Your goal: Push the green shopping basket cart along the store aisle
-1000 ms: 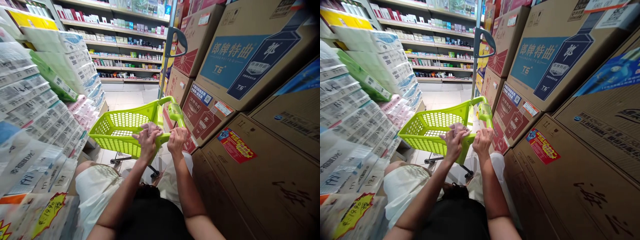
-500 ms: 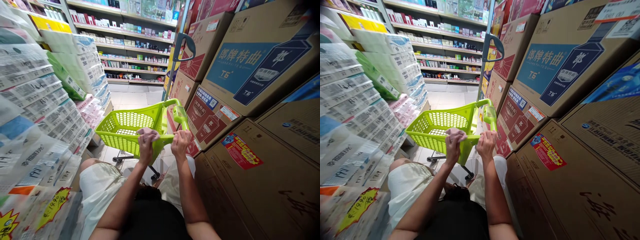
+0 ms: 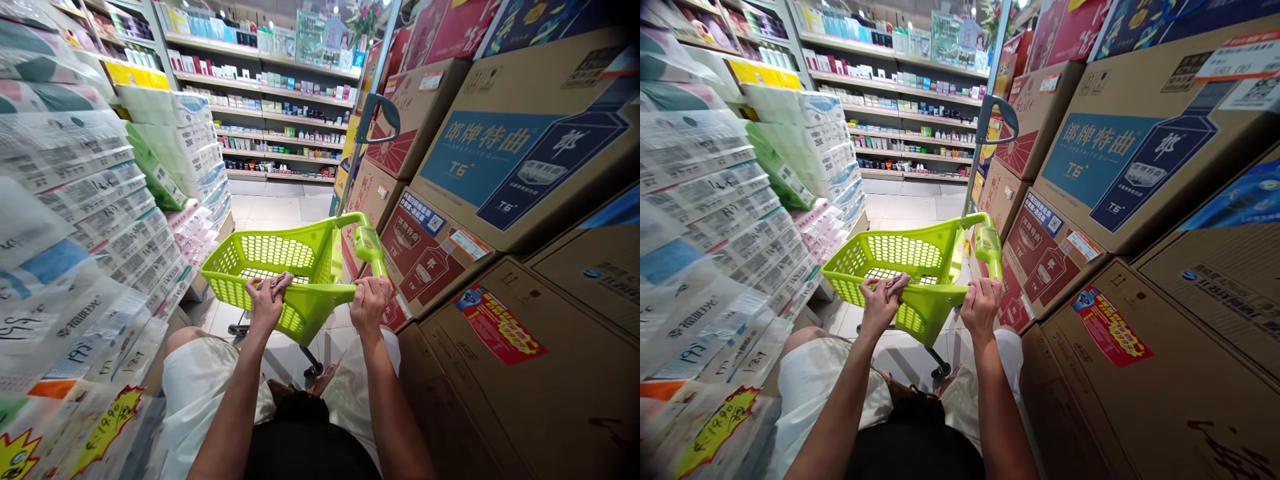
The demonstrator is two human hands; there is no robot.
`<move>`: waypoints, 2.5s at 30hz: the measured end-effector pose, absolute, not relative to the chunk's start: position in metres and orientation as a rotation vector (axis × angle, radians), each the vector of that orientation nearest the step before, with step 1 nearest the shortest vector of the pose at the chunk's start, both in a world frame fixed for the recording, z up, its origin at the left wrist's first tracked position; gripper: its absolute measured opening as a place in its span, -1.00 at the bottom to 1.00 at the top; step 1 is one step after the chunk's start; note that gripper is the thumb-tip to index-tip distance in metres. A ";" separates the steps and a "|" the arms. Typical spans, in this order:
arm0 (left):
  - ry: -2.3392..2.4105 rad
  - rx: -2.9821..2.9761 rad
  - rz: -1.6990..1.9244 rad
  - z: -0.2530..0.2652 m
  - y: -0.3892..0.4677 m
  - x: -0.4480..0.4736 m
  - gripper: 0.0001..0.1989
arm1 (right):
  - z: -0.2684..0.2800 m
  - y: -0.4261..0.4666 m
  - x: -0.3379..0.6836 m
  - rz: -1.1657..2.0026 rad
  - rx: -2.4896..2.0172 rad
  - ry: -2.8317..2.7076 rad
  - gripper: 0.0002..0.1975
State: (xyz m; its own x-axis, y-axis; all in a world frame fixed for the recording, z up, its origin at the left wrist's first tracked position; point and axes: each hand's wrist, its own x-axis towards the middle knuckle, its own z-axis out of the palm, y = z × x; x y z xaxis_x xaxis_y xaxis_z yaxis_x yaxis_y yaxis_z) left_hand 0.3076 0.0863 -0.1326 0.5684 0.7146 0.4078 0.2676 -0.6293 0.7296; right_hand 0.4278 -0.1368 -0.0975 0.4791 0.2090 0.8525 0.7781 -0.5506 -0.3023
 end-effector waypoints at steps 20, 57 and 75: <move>0.967 2.210 0.903 -0.127 0.079 0.323 -0.65 | -0.097 -0.135 0.425 -1.032 -2.078 -0.808 -0.68; 0.818 2.008 1.201 -0.177 0.025 0.333 -0.71 | -0.097 -0.133 0.398 -0.897 -2.121 -0.827 -0.63; 0.742 2.044 1.147 -0.189 0.048 0.330 -0.66 | -0.095 -0.126 0.390 -0.892 -2.116 -0.900 -0.62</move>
State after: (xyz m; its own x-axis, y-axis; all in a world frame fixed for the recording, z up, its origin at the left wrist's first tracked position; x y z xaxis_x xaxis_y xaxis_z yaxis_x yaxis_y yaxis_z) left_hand 0.3301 0.0480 -0.1894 0.4514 0.7402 0.4983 0.1512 -0.6138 0.7748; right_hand 0.3903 -0.1264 -0.0947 0.5300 0.3315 0.7806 0.7837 -0.5432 -0.3014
